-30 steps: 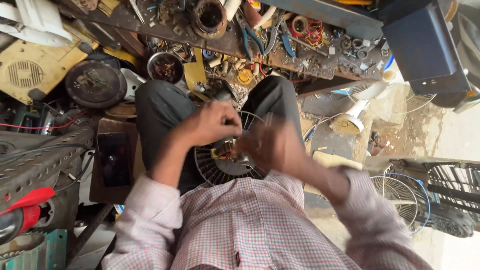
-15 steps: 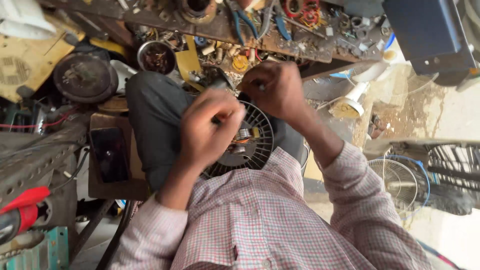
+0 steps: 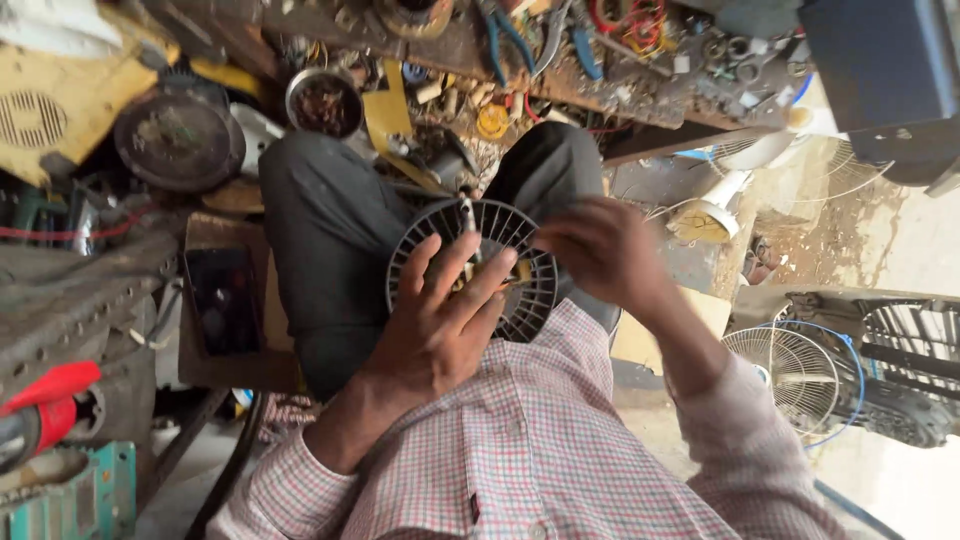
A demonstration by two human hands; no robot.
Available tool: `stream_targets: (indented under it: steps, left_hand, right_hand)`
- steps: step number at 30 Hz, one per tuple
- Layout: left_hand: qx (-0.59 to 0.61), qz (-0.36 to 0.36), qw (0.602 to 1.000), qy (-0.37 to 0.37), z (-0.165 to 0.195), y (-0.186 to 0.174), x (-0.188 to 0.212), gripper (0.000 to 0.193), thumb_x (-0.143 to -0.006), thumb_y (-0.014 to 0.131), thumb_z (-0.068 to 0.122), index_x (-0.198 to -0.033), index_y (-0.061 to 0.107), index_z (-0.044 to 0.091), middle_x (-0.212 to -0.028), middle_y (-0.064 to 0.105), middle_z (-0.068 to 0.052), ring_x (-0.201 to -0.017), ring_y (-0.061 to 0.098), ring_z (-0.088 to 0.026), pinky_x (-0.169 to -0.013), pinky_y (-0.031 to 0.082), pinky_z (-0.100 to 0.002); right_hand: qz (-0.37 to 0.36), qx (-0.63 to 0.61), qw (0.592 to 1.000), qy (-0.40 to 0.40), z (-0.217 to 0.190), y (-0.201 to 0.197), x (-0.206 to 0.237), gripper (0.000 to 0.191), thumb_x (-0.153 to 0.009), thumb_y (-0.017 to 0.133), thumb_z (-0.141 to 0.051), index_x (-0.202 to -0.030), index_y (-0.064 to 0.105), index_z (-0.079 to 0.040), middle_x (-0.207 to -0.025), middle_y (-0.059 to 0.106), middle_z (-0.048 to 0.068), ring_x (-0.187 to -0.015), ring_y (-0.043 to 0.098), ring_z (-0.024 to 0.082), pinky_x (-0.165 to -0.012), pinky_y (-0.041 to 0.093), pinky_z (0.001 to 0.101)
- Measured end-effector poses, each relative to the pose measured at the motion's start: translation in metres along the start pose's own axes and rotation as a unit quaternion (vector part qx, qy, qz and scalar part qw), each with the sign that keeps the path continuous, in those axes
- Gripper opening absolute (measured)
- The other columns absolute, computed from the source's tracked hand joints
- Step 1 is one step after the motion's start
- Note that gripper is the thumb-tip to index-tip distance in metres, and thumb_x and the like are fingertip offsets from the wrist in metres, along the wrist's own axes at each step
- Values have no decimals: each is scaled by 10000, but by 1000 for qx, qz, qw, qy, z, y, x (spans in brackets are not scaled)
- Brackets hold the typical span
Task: The person winds copper wire around the stator of a fan motor by hand. They hold the motor housing in their left hand and wrap the wire with their right hand, repeatedly rotating the stator to continue the winding process.
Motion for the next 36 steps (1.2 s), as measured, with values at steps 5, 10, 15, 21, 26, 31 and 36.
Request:
stream_targets:
  steps: [5, 10, 15, 21, 26, 31, 36]
  left_hand:
    - [243, 98, 954, -143, -40, -18, -26, 100, -951, 680, 140, -948, 701, 42, -1194, 653, -149, -1058, 635, -348, -933, 510, -472]
    - [165, -163, 941, -246, -91, 14, -78, 264, -865, 813, 283, -895, 727, 35, -916, 690, -149, -802, 685, -289, -726, 535, -446]
    - [464, -69, 839, -276, -80, 3, -56, 162, -928, 699, 212, -1007, 692, 72, -1001, 724, -78, -982, 746, -272, -858, 607, -438]
    - [-42, 37, 998, 29, 6, -14, -9, 120, -855, 657, 157, -861, 661, 37, -1187, 706, -147, -1083, 699, -396, -924, 537, -552]
    - [299, 114, 932, -167, -62, -5, -29, 155, -908, 718, 187, -882, 683, 38, -1057, 688, -110, -927, 713, -274, -825, 581, -371]
    - [261, -186, 939, -125, -85, 26, -73, 81, -819, 793, 113, -821, 746, 46, -879, 724, -107, -835, 708, -243, -764, 541, -349]
    - [282, -21, 947, -152, -66, -12, -41, 95, -972, 708, 149, -1003, 754, 72, -1095, 695, -102, -1006, 690, -258, -860, 564, -373]
  right_hand:
    - [5, -46, 991, 125, 50, 33, -39, 80, -821, 781, -109, -894, 810, -124, -809, 726, 81, -612, 652, 249, -541, 518, 380]
    - [41, 142, 984, -101, -45, 3, -41, 104, -856, 747, -84, -949, 793, -97, -767, 680, 73, -632, 638, 248, -503, 467, 406]
    - [-161, 23, 984, -65, -86, 9, 14, 28, -896, 738, -148, -904, 744, -122, -794, 672, 42, -640, 643, 204, -499, 483, 368]
    - [48, 25, 998, -22, 0, 2, -9, 96, -910, 781, -202, -964, 754, -126, -884, 690, 43, -757, 673, 255, -632, 537, 386]
    - [90, 54, 993, -52, 21, 14, -58, 30, -915, 772, -138, -900, 759, -162, -882, 722, 17, -759, 699, 224, -645, 561, 381]
    - [-5, 3, 994, -113, -57, 7, -27, 132, -890, 794, -129, -813, 707, -66, -823, 693, 57, -669, 658, 230, -562, 509, 417]
    - [-73, 58, 979, -183, -93, -5, 34, 116, -837, 774, -146, -908, 740, -61, -933, 710, 39, -759, 684, 203, -613, 523, 356]
Point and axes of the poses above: each hand's wrist, its own x-axis away from the middle knuckle, its own y-axis out of the palm, z = x × y, the point moved 9 cm from there along -x, towards the middle knuckle
